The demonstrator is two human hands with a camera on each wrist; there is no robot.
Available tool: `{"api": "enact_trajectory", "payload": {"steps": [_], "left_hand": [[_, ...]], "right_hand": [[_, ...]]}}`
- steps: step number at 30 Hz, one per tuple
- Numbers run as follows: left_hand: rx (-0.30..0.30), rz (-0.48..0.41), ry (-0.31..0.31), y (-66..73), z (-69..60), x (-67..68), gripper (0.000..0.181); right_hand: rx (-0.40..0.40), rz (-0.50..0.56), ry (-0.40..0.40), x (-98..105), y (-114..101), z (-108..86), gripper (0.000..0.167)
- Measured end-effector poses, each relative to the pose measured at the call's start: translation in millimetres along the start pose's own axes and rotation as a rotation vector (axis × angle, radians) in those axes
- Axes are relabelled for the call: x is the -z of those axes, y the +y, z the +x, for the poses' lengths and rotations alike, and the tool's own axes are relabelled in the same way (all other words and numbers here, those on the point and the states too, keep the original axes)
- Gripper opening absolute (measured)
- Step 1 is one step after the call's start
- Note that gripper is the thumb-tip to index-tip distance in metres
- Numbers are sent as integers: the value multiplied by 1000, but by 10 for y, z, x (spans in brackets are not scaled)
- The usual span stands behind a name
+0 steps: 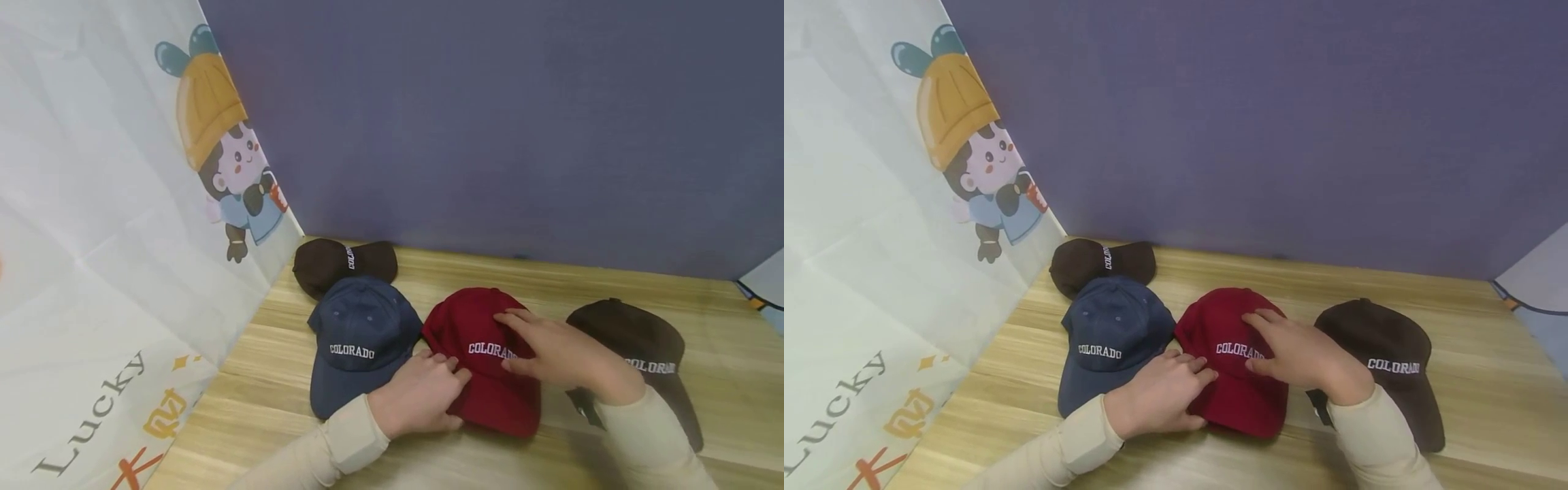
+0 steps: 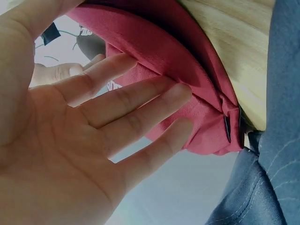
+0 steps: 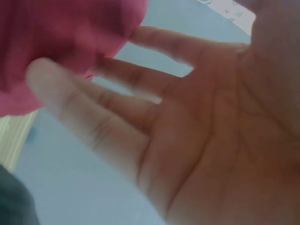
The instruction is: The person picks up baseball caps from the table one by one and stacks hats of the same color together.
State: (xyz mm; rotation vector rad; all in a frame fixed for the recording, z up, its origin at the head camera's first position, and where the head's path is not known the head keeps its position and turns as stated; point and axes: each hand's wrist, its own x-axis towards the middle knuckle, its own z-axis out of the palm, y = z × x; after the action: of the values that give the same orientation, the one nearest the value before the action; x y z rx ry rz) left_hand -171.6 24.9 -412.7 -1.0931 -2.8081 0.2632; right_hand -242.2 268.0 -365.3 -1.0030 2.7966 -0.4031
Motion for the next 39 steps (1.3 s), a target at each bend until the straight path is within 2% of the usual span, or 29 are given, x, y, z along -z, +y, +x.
{"api": "enact_trajectory", "payload": {"steps": [3, 6, 10, 13, 16, 19, 21, 24, 28, 31, 34, 39], "left_hand": [[-3, -21, 3, -9, 9, 5, 60], [-4, -88, 2, -39, 9, 3, 63], [13, -217, 15, -118, -18, 38, 65], [39, -293, 67, -222, -52, 143, 61], [89, -328, 181, -394, -95, 291, 51], [183, -332, 333, -659, -167, 412, 37], [281, -350, 406, -874, -231, 467, 29], [459, -400, 448, -1238, -351, 486, 23], [679, -500, 417, -1740, -551, 396, 22], [794, -554, 383, -2041, -687, 262, 25], [869, -581, 337, -2233, -789, 127, 30], [928, -615, 270, -2370, -895, -16, 36]], "right_hand": [[6, 32, 58, -3, 108, -69, 69], [19, 42, 136, -22, 240, -196, 64], [48, -8, 298, -70, 444, -419, 58], [67, -48, 426, -115, 624, -600, 53], [59, -44, 483, -160, 818, -783, 44], [5, -14, 475, -223, 1001, -984, 32], [-33, 6, 476, -284, 1125, -1124, 28], [-63, -8, 514, -378, 1312, -1296, 28], [-106, -69, 540, -422, 1459, -1405, 32], [-99, -78, 544, -438, 1505, -1417, 40], [-57, -69, 563, -484, 1548, -1408, 54], [-37, -40, 574, -549, 1586, -1398, 65]]}}
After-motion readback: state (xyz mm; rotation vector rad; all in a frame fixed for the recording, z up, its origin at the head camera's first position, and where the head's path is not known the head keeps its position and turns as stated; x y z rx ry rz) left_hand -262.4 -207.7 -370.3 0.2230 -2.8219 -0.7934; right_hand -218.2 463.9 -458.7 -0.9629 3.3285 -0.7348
